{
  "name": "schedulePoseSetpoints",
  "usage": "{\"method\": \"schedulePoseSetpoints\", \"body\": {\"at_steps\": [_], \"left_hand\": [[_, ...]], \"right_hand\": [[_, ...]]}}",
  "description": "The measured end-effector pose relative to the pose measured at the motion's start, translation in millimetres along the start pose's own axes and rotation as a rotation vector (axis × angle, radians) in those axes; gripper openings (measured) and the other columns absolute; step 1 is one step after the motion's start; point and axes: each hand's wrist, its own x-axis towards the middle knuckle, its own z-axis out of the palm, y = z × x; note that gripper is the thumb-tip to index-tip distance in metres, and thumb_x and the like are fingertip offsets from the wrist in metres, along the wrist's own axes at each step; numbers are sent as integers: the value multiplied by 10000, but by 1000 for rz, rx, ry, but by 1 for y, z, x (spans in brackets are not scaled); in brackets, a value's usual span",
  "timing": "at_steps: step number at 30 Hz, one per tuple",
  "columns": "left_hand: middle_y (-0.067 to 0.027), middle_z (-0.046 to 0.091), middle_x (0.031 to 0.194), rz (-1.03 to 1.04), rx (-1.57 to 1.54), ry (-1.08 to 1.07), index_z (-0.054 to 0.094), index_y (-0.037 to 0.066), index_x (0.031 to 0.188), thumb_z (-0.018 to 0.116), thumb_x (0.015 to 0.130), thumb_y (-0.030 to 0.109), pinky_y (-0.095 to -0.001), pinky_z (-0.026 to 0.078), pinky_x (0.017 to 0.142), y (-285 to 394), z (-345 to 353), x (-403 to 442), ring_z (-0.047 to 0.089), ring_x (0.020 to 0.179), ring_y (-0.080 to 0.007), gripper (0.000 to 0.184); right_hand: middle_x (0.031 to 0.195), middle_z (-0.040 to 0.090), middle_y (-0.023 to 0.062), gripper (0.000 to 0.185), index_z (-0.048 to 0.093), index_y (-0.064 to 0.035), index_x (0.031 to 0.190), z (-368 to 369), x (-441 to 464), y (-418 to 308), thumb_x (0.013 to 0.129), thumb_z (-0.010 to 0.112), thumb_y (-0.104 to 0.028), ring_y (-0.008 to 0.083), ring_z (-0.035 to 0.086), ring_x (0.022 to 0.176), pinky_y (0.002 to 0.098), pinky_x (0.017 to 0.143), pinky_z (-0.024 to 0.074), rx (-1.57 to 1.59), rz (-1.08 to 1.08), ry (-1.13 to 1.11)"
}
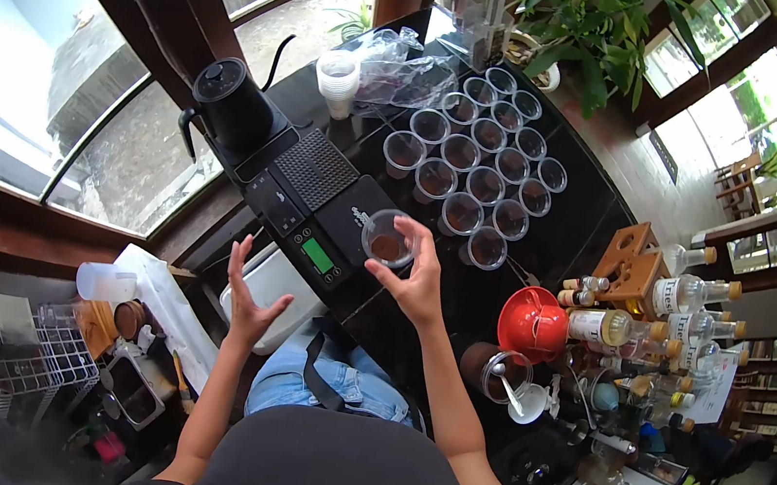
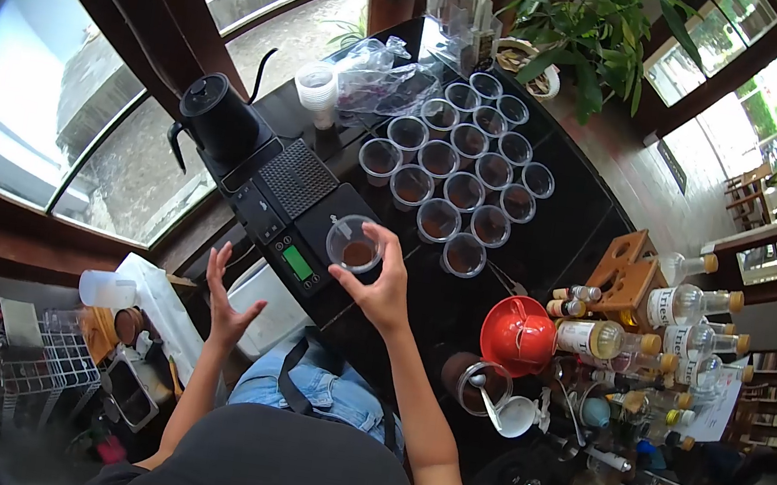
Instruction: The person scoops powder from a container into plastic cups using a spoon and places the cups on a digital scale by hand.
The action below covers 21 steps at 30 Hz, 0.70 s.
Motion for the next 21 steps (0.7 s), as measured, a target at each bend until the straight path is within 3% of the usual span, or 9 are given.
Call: {"method": "schedulePoseSetpoints", "body": {"at_steps": [6,11,21], "left_hand": [[-203,354,1496,-170,74,90,159,15,1516,822,730,346,-436,287,1125,-55,-5,-49,377,1361,-336,1080],[-233,391,1450,-323,225,12,174,19,1509,814,734,299,-462,318,1093,-86,-3,-101,424,1319,-368,1044],[-243,415,1415,-574,348,-116,208,-6,1482,805,732,340,-479,334,1057,-131,-13,-198,438,1293,-378,1020]], "right_hand": [[1248,554,151,706,488,1,1273,20,38,27,698,866,-155,271,542,1202,371,1051,408,-1,5,-10],[1246,556,152,726,486,2,1275,33,45,41,691,878,-178,265,543,1200,372,1048,413,17,5,-54],[1269,545,152,741,480,1,1279,39,47,55,681,885,-168,249,552,1189,354,1038,424,22,4,-70]]}}
